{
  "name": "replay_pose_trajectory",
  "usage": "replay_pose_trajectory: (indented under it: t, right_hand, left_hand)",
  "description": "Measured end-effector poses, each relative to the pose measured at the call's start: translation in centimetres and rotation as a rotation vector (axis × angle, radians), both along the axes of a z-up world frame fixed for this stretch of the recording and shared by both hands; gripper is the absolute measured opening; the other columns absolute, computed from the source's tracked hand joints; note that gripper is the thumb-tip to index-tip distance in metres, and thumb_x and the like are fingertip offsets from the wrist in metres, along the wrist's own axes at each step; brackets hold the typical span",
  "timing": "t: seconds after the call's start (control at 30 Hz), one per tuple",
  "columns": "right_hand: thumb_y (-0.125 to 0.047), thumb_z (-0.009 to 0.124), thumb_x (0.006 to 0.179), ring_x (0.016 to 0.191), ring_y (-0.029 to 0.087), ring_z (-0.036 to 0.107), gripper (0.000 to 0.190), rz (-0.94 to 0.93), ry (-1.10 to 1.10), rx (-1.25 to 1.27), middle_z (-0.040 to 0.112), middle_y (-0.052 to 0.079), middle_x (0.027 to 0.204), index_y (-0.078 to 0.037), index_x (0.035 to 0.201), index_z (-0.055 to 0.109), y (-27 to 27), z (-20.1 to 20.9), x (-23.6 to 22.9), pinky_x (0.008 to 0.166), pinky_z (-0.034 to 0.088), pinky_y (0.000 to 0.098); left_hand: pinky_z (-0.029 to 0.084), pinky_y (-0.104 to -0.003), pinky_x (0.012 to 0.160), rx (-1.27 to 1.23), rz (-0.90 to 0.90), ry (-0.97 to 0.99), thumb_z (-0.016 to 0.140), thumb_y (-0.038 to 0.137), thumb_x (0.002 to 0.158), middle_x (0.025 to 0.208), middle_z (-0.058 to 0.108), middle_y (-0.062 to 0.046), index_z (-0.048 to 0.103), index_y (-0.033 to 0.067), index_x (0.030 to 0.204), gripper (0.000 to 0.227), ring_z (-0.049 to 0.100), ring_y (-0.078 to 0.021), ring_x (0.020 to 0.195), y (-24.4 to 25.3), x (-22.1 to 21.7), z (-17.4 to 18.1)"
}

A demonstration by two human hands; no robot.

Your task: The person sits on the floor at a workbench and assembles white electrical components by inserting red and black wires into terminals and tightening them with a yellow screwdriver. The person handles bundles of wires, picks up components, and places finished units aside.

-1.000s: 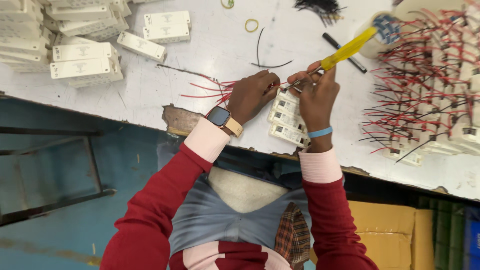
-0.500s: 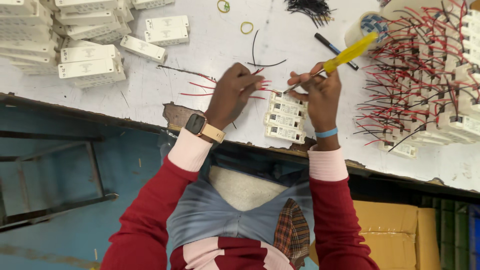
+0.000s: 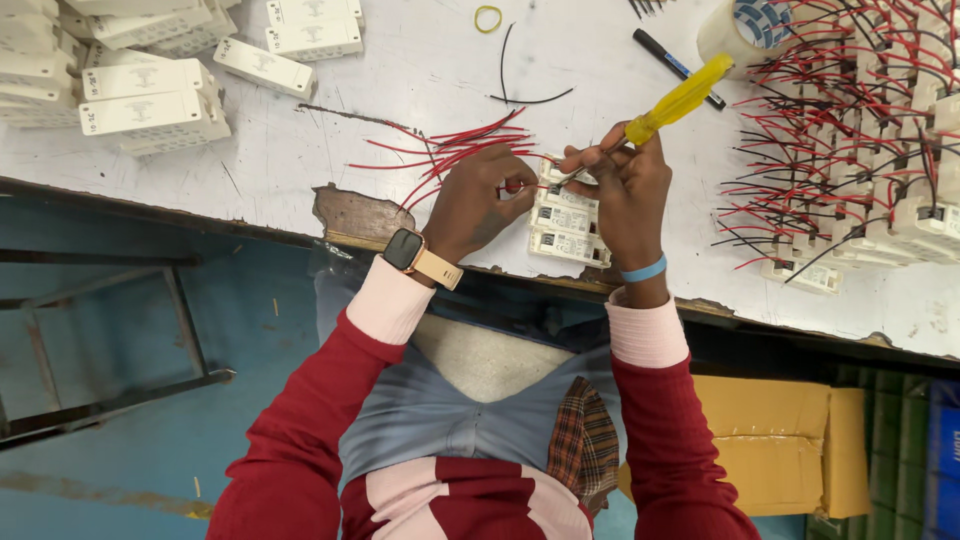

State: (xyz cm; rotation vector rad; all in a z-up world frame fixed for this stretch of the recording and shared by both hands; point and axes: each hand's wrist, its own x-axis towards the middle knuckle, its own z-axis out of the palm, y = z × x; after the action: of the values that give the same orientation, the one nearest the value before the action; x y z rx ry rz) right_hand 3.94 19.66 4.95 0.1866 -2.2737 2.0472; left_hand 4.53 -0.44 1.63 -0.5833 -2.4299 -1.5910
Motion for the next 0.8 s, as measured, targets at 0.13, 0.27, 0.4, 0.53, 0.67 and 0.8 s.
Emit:
replay_pose_trajectory:
  t: [0.13,0.27,0.4,0.53,0.67,0.8]
  right_hand:
    - [0.005,0.054,0.107,0.104,0.027,0.079,0.013,-0.011,0.024,0.057,0.075,0.014,0.093,-0.002,0.113,0.045,-0.2,0.1,0.0,0.079,0.068,0.0307]
    - [0.015,0.047,0.104,0.108,0.028,0.078,0.016,-0.009,0.130,0.106,0.072,0.015,0.095,0.001,0.113,0.045,-0.9,-0.8,0.6,0.085,0.067,0.0326]
    - [0.018,0.044,0.102,0.107,0.027,0.078,0.018,-0.003,0.151,0.154,0.072,0.013,0.092,0.002,0.110,0.045,-1.1,-0.7,0.6,0.086,0.068,0.0328]
    - [0.019,0.042,0.101,0.107,0.027,0.078,0.019,-0.003,0.110,0.138,0.073,0.013,0.092,0.002,0.108,0.045,-0.9,-0.7,0.6,0.086,0.068,0.0334]
    - [0.018,0.040,0.101,0.108,0.027,0.078,0.020,-0.003,0.108,0.086,0.071,0.012,0.095,0.001,0.111,0.044,-0.8,-1.0,0.7,0.087,0.064,0.0349]
    - [0.016,0.042,0.102,0.104,0.026,0.078,0.019,-0.030,0.081,0.045,0.070,0.012,0.094,0.000,0.111,0.044,-0.6,-1.1,0.7,0.084,0.068,0.0339]
  left_hand:
    - [0.049,-0.038,0.062,-0.046,0.009,0.006,0.078,0.016,0.083,0.080,0.061,-0.007,0.072,0.0063,0.087,0.012,0.064,-0.0240,0.073,0.3,-0.4,0.0]
    - [0.049,-0.039,0.064,-0.070,0.014,-0.002,0.076,0.017,0.083,0.082,0.062,-0.007,0.072,0.0071,0.088,0.012,0.064,-0.0254,0.074,0.5,-0.4,-0.2]
    - [0.050,-0.040,0.063,-0.121,0.019,-0.007,0.075,0.017,0.081,0.083,0.063,-0.006,0.071,0.0081,0.087,0.011,0.065,-0.0261,0.075,0.6,-0.6,0.3]
    - [0.050,-0.041,0.062,-0.185,0.021,0.067,0.075,0.019,0.080,0.086,0.065,-0.005,0.070,0.0100,0.085,0.011,0.066,-0.0267,0.077,1.0,-0.7,0.6]
    - [0.049,-0.042,0.062,-0.202,-0.017,0.113,0.075,0.019,0.081,0.084,0.063,-0.004,0.069,0.0096,0.086,0.012,0.066,-0.0267,0.076,1.4,-0.7,0.7]
    - [0.049,-0.040,0.058,-0.242,0.062,0.131,0.075,0.019,0.079,0.084,0.064,-0.002,0.068,0.0116,0.080,0.009,0.067,-0.0253,0.074,1.3,-0.5,0.5]
